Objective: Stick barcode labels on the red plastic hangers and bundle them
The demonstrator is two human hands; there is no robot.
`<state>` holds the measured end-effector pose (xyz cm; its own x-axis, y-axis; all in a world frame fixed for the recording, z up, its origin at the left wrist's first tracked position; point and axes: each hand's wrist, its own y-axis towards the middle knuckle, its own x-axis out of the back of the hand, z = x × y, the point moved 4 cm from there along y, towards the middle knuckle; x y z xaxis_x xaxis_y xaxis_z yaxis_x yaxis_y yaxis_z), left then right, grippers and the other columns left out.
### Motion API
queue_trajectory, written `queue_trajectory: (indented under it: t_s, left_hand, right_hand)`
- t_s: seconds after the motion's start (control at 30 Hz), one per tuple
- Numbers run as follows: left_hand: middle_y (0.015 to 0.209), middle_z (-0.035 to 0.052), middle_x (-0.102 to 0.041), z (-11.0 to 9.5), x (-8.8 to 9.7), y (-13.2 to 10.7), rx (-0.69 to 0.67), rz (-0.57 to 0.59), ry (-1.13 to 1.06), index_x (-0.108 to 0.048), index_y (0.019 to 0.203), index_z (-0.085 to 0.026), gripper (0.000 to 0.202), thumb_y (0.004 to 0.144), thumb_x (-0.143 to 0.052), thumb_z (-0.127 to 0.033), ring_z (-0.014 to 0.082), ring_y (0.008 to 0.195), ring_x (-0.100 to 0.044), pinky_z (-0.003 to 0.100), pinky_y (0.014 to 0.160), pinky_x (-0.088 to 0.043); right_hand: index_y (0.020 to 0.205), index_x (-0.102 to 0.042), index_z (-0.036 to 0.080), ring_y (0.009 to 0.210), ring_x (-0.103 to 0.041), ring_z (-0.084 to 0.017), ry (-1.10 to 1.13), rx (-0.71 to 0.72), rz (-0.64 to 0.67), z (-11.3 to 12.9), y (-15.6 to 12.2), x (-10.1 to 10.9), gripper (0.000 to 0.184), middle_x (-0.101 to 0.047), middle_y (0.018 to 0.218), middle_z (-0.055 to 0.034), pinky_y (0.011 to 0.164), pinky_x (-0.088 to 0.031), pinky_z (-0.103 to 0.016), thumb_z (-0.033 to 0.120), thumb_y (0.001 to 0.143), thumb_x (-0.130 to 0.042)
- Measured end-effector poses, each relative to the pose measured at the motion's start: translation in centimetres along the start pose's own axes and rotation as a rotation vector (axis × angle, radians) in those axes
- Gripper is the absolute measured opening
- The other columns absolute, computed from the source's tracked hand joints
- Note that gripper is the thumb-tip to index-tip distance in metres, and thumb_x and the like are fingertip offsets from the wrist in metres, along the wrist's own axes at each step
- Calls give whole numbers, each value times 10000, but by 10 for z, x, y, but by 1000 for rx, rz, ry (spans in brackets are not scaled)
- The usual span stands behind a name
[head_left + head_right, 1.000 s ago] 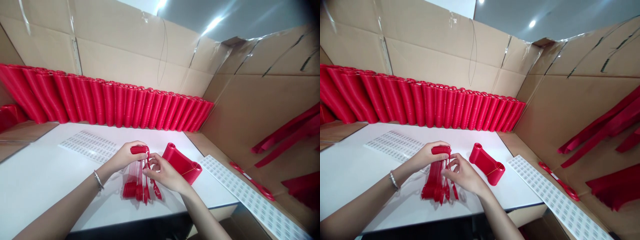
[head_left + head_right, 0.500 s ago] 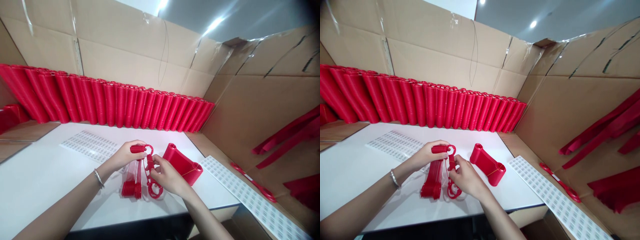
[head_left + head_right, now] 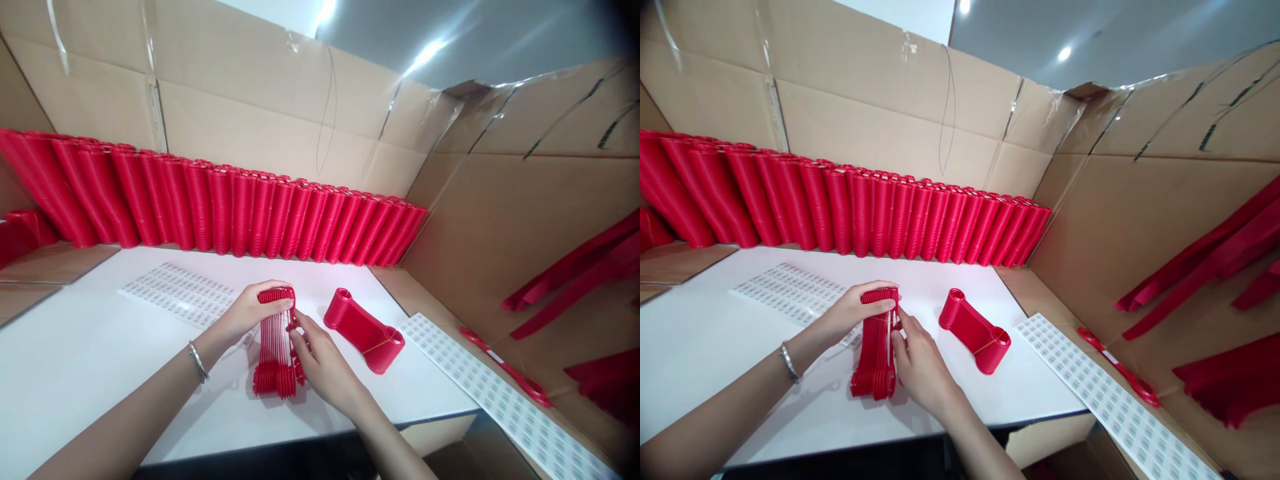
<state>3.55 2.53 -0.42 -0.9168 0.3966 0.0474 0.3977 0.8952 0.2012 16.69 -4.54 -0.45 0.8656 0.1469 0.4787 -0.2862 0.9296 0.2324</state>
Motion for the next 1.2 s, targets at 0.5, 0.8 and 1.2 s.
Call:
queue_trajectory:
  t_s: [0.5, 0.8, 1.2]
  left_hand:
    - [1099, 95, -596, 14, -4, -1, 196, -211, -278, -365, 1262, -223, 613, 743, -648, -386, 195, 931, -614, 338, 837, -469]
    - [927, 79, -681, 27, 0, -8, 327, 304, -63, -599, 1003, -138, 321, 772, -609, -362, 235, 837, -650, 348, 753, -498]
    - [868, 52, -698, 26, 8, 1, 284, 78, -210, -645, 962, -153, 302, 755, -631, -373, 212, 819, -645, 328, 742, -498]
  right_hand:
    - [879, -635, 158, 704, -618, -154, 729, -292, -79, -40, 26, -13, 352, -632, 832, -25, 722, -492, -320, 285, 578, -766]
    - [881, -627, 163, 810, -622, -181, 878, -241, -176, -39, 42, 3, 357, -654, 905, -51, 788, -485, -357, 282, 578, -775]
    - [845, -597, 176, 782, -617, -163, 843, -184, -187, -38, 39, -6, 273, -648, 892, -31, 798, -480, -351, 267, 631, -739]
